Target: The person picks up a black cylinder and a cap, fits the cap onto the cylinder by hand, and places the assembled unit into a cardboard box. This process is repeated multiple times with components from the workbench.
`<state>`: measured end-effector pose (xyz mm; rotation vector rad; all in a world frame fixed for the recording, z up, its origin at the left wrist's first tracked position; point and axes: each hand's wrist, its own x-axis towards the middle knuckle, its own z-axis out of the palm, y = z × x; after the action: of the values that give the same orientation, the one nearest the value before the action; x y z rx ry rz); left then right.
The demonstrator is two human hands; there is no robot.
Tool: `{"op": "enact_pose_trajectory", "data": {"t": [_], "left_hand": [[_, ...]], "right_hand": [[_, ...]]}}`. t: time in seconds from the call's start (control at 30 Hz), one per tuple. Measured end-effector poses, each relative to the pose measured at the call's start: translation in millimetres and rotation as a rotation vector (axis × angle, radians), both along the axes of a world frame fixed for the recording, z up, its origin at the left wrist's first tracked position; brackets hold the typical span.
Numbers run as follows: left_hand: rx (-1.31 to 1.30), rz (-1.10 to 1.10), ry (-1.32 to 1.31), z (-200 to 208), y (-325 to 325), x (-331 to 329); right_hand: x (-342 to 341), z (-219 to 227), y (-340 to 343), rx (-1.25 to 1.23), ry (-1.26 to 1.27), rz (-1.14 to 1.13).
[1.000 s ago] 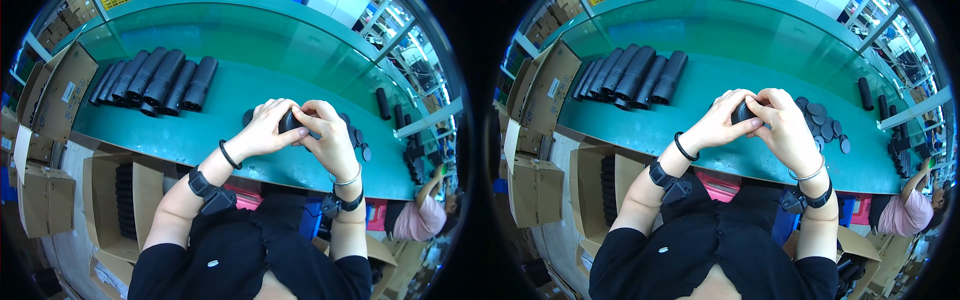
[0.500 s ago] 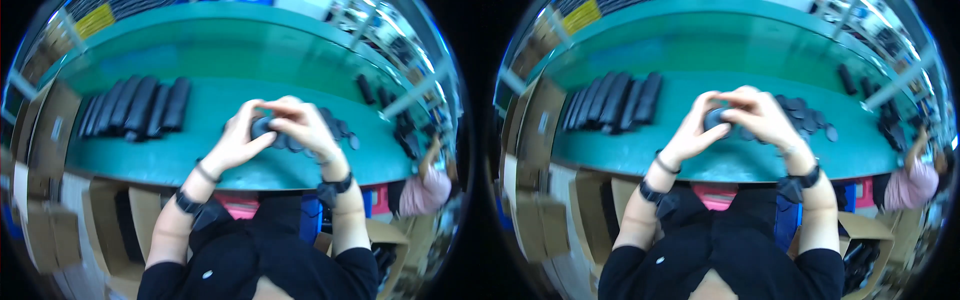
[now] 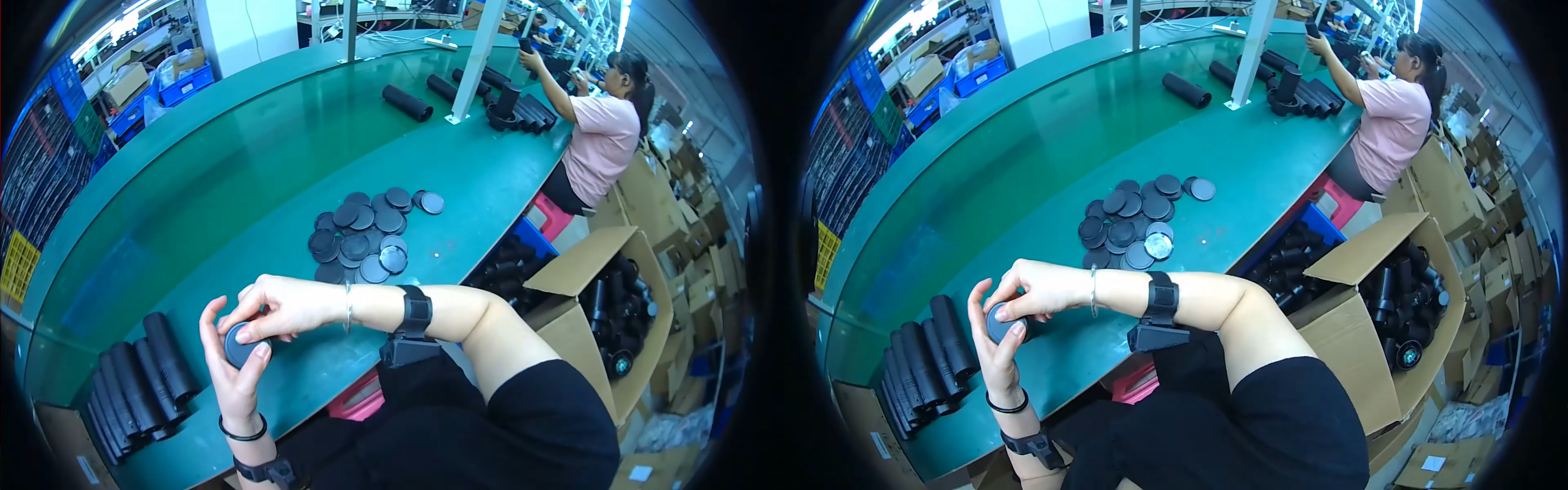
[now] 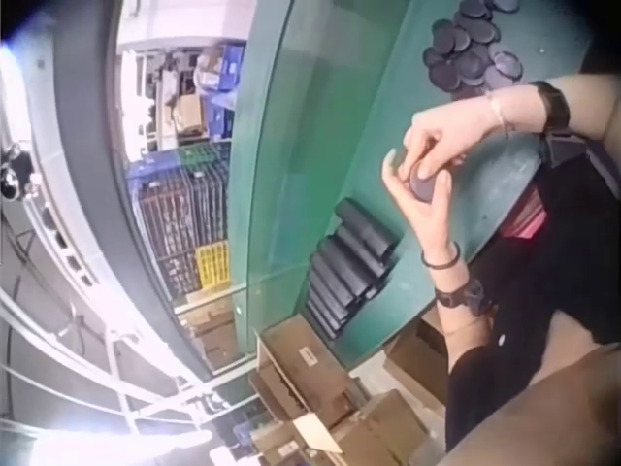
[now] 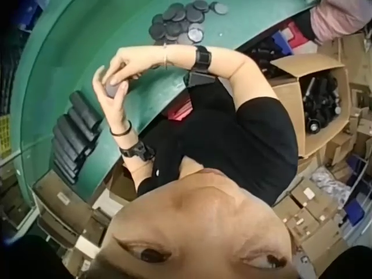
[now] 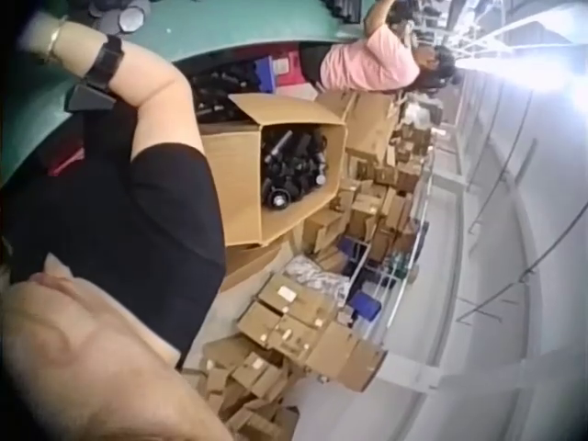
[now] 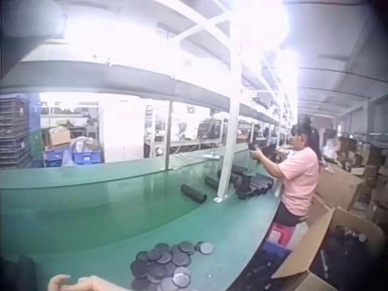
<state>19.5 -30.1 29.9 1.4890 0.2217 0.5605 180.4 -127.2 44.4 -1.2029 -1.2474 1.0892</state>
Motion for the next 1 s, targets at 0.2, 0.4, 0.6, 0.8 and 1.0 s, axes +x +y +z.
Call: {"op": "enact_pose_trajectory", "data": {"t": [0.2,0.4,0.6,0.8,1.0], "left_hand": [[0.004,0.011,0.0,-2.3,-0.3,-0.2],[0.399,0.246,-0.001,-10.8,-12.3,-15.7],[0.208,0.193,-0.032,-4.2,-34.0,-18.3],[0.187,0.209,-0.042,-4.1,-19.6,-10.2],[-0.004,0.196,-0.184,-16.6,-6.1,-26.8]], "right_hand": [[-2.8,4.2,2.7,-0.05,0.069,-0.012],[-14.7,-7.0,9.7,-0.037,0.238,-0.032],[-9.1,-4.1,-1.4,-0.128,0.243,0.066],[-13.1,-0.5,8.9,0.051,0.05,-0.027],[4.4,-15.6,3.5,-0.061,0.189,0.092]]}}
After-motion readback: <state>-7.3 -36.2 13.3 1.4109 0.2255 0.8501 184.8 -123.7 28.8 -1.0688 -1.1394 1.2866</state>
